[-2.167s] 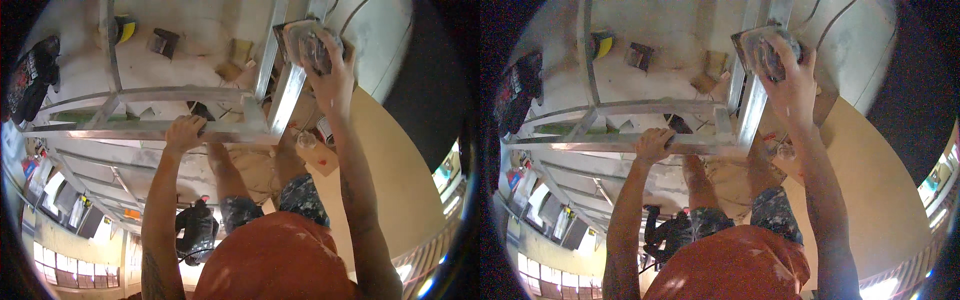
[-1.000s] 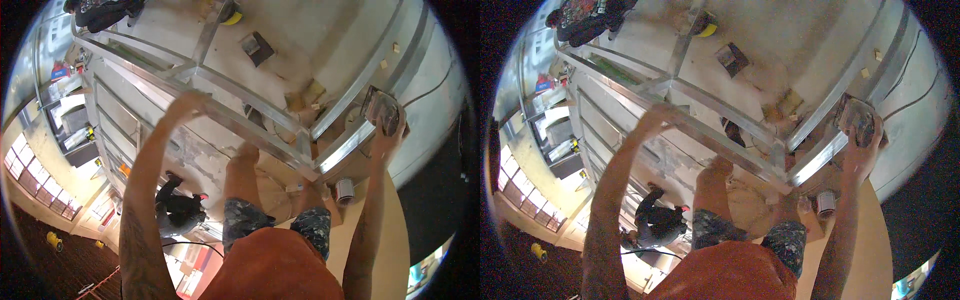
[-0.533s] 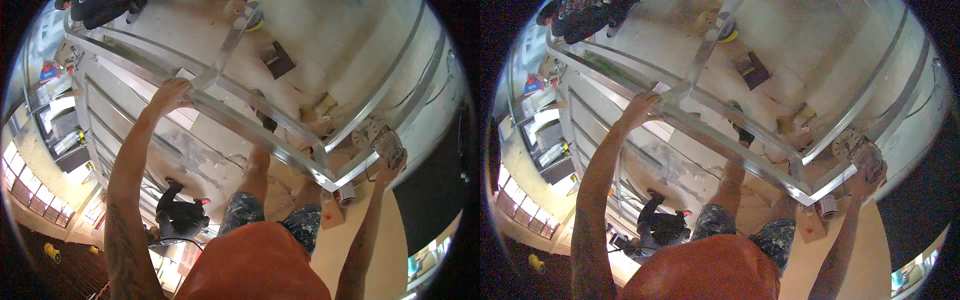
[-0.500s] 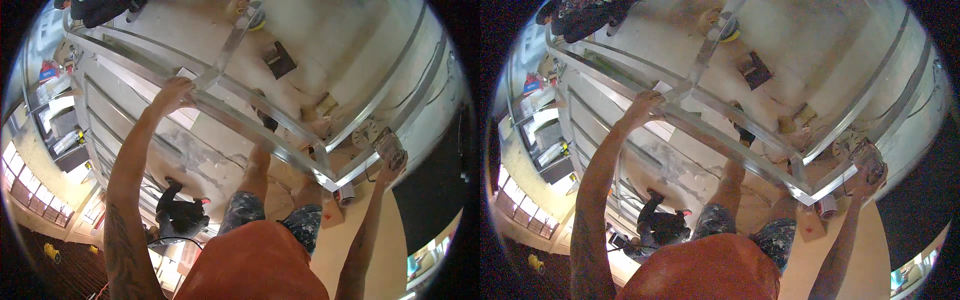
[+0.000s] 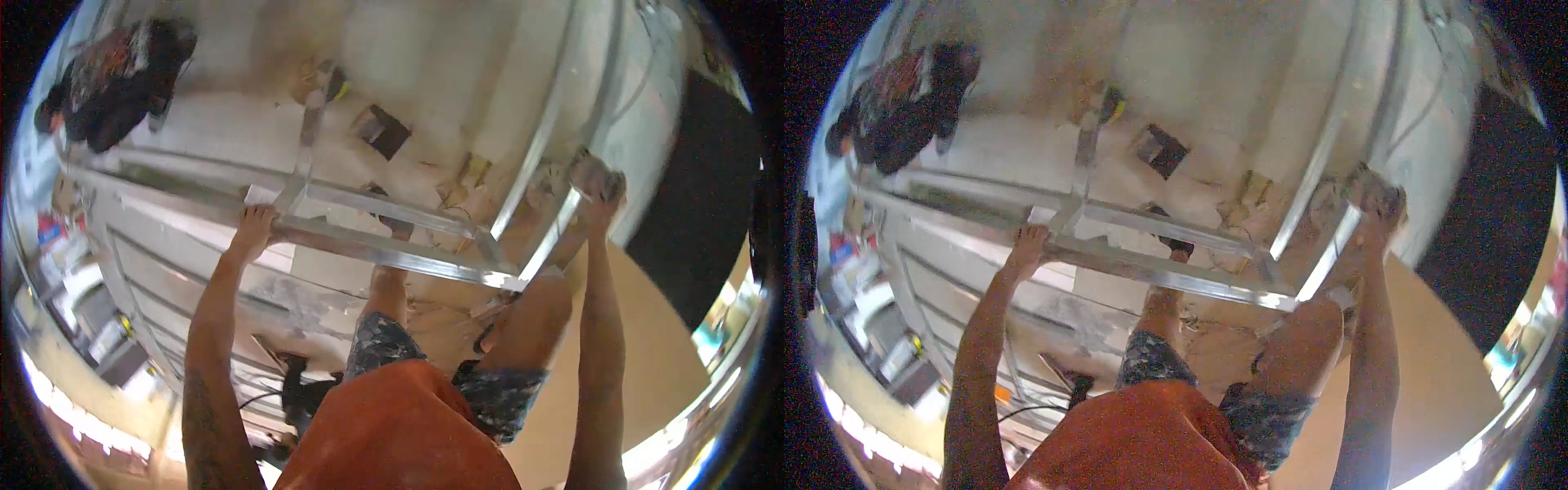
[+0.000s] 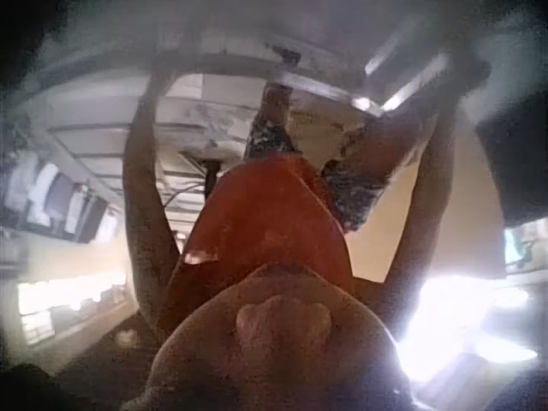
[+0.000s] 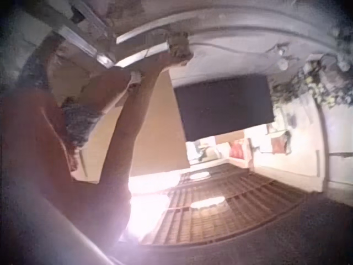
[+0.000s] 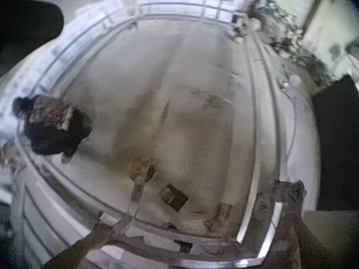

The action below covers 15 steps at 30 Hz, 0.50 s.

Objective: Use a power sander to smooth the surface and joints of a metal furniture frame.

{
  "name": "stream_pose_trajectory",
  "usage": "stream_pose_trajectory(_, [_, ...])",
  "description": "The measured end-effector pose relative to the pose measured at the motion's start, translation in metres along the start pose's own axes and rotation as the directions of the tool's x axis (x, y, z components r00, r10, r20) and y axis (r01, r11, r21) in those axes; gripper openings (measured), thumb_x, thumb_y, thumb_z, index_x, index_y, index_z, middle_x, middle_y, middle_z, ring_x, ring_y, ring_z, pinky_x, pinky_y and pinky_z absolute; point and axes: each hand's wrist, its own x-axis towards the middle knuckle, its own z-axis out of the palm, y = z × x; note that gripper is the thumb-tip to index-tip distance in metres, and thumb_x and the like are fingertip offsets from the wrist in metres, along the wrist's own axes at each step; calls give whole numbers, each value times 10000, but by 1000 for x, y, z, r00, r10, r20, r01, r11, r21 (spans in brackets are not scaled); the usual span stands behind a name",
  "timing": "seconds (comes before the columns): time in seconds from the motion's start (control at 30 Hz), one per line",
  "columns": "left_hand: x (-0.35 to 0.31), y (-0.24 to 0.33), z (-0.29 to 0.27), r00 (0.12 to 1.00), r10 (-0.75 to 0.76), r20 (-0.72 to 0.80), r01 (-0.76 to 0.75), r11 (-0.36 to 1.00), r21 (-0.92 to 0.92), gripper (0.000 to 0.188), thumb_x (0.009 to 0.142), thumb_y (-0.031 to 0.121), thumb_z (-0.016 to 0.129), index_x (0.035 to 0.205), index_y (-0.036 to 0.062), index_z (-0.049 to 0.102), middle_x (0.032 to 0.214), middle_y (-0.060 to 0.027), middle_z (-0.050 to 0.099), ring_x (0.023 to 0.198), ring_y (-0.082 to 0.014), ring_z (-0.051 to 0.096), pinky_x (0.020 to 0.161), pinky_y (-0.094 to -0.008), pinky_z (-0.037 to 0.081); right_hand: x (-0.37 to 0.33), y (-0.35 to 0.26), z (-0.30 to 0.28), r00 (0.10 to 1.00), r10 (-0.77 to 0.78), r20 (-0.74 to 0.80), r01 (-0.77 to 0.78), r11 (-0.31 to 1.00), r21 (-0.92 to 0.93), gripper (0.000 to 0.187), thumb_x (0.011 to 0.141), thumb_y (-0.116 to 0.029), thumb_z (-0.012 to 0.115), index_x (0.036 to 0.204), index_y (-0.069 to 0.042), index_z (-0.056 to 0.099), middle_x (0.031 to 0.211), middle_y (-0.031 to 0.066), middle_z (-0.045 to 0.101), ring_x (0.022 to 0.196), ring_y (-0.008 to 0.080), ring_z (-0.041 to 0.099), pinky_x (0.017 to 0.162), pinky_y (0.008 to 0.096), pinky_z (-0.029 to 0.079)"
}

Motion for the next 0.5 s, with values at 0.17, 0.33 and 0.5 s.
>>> stream_pose_trajectory(0.17, [-31,1,-8,998,-65,-2,63,969,239,632,785,409,790,1255,73,533,1185,-145,567,1152,-374,530,943,-516,393,6,-90,45,944,315,-98,-329,919,-219,719,818,-216,804,1459,-178,482,1279,175,490,1135,331,583,1005,433,478])
stream_pose_trajectory(0.33, [5,20,2,973,-155,168,88,932,352,629,921,394,624,1444,96,441,1359,-156,512,1343,-365,443,1111,-685,279,-42,-49,16,925,299,-232,-356,897,-262,767,791,-198,809,1463,-266,446,1283,228,476,1156,401,553,1002,483,475])
stream_pose_trajectory(0.5, [-5,19,4,974,-219,60,187,922,338,754,848,582,677,1410,123,470,1389,-242,536,1397,-441,383,1136,-669,263,-33,-83,31,743,534,-403,-627,766,-140,751,806,-228,786,1469,-286,437,1345,238,434,1207,421,533,1036,488,455])
